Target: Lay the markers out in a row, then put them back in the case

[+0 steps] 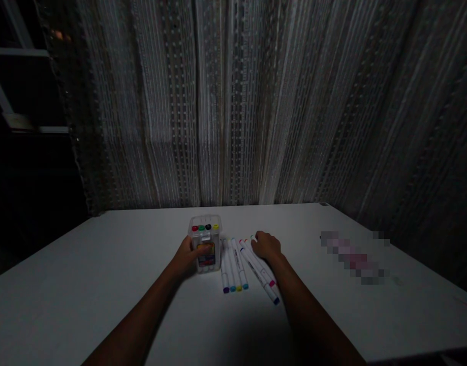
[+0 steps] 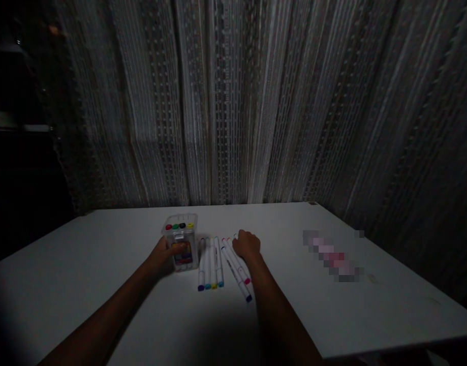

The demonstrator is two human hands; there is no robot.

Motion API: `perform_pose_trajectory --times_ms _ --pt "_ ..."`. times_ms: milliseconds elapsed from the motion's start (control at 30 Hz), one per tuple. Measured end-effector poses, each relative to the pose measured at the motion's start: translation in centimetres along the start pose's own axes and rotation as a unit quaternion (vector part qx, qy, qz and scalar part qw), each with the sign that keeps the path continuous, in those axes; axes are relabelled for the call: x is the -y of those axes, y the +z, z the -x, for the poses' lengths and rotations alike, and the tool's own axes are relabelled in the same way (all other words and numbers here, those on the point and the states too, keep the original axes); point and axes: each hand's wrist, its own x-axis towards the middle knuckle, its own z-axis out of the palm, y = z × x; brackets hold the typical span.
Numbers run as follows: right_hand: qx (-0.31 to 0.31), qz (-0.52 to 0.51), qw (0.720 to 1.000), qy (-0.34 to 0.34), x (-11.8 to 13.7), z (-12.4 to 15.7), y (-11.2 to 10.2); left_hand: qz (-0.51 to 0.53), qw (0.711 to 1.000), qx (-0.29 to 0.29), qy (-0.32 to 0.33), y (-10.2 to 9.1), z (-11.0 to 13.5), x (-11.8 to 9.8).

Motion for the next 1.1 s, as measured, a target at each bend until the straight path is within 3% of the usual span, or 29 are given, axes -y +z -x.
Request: perform_pose_trajectory --times_ms 133,333,567,933,1100 --pt "0.000 0.008 1.000 -0.004 0.01 -0.11 0.08 -0.013 1.000 -0.016 -0.005 -0.22 -0.16 0.12" --pt "0.007 0.015 1.000 -0.002 0.03 -0.21 0.05 -0.005 1.000 0.018 0.013 -0.44 -0.23 0.08" --pt "0.009 0.013 1.000 -0.006 0.02 -0.24 0.10 -0.008 0.999 0.012 0.033 -0.47 0.02 0.17" --pt "0.016 0.004 1.000 0.000 0.17 0.12 -0.37 -0.027 1.000 -0.001 0.012 -0.10 0.22 -0.44" --pt "0.011 -0.001 1.000 -0.002 0.16 0.26 -0.36 0.000 1.000 -0.004 0.004 -0.33 -0.04 0.34"
